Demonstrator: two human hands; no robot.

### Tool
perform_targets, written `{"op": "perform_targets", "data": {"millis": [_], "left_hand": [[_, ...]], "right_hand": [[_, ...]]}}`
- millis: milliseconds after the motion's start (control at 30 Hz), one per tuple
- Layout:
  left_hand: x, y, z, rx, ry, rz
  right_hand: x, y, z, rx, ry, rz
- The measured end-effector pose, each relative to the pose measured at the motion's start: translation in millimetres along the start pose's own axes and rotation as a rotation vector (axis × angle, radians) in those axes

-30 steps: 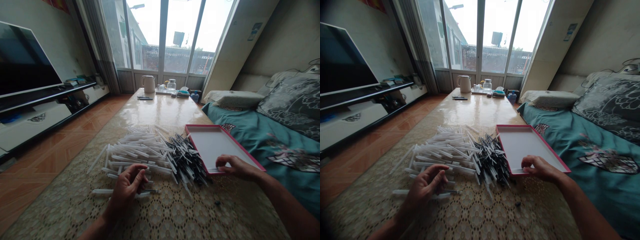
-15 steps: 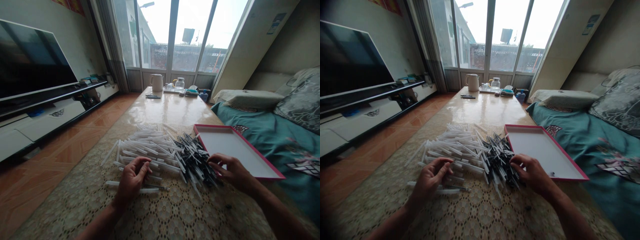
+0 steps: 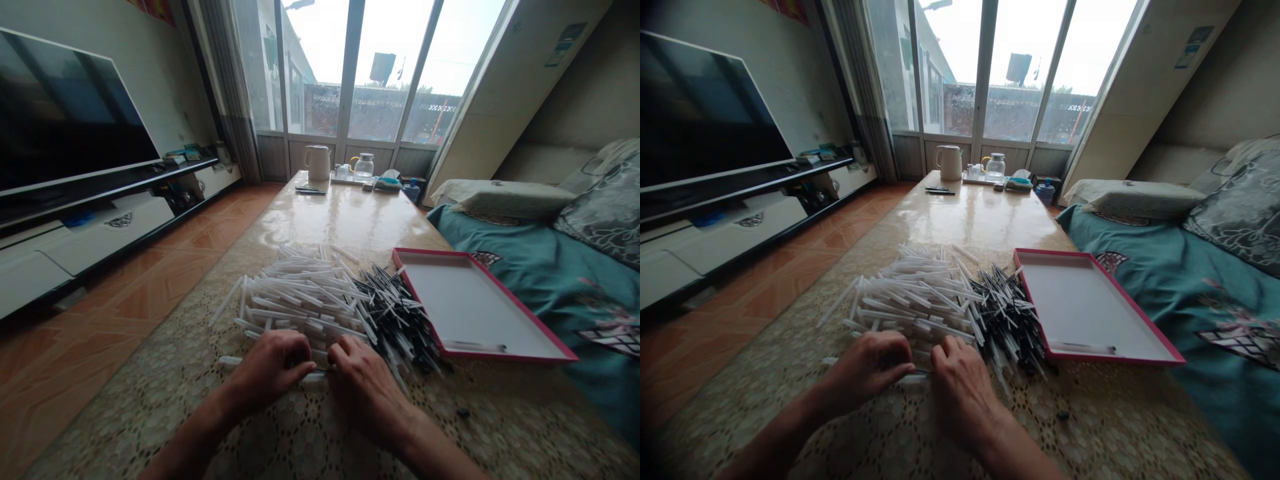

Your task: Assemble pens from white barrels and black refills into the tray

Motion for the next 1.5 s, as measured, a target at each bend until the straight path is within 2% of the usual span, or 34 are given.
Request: {"op": "perform_targets", "data": {"millis": [100, 267, 333, 433, 533, 600, 667, 767, 833, 933, 1033, 1167, 1500], "left_hand": [[-3, 7, 8, 0.107, 0.060, -0.154], [-1, 12, 13, 0.123, 0.047, -0.265], [-1, 12, 12, 0.119, 0.046, -0.301], [-4, 3, 9, 0.058, 0.040, -0.266], [-8, -10, 6, -0.068, 0.030, -0.086], [-8, -14, 6, -0.137, 0.003, 0.073], [-5, -10, 6, -0.183, -0.047, 0.232], [0, -1, 6, -0.243, -0.122, 0.416], [0, 3, 5, -0.271, -0.126, 0.433], [-6, 2, 4, -0.312, -0.069, 0.304], [-6, 1, 4, -0.332, -0.054, 0.245], [-4, 3, 4, -0.326, -0.063, 0.246], [-13, 8, 3, -0.296, 0.047, 0.153]], "right_hand": [[-5, 3, 0, -0.006, 0.025, 0.010], [-6, 9, 0, -0.019, 0.009, 0.044], [-11, 2, 2, -0.050, 0.020, 0.011], [-25, -23, 9, -0.119, 0.043, -0.108], [-42, -48, 15, -0.185, 0.067, -0.292], [-53, -57, 16, -0.227, 0.111, -0.486], [-62, -57, 16, -0.282, 0.175, -0.749], [-65, -45, 14, -0.334, 0.247, -1.107], [-62, -35, 13, -0.350, 0.262, -1.248], [-59, -30, 14, -0.434, 0.234, -1.371], [-59, -30, 18, -0.515, 0.212, -1.343], [-57, -33, 21, -0.533, 0.196, -1.231], [-47, -23, 14, -0.419, 0.152, -1.249]]}}
Point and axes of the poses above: each hand's wrist, its own z-axis away from the middle knuckle, its own y-axis out of the palm, x = y × z, the point moved 9 cm from there along -z, towards the middle knuckle, and after that the axes turned 7 degrees about -z, right-handed, at the moved point
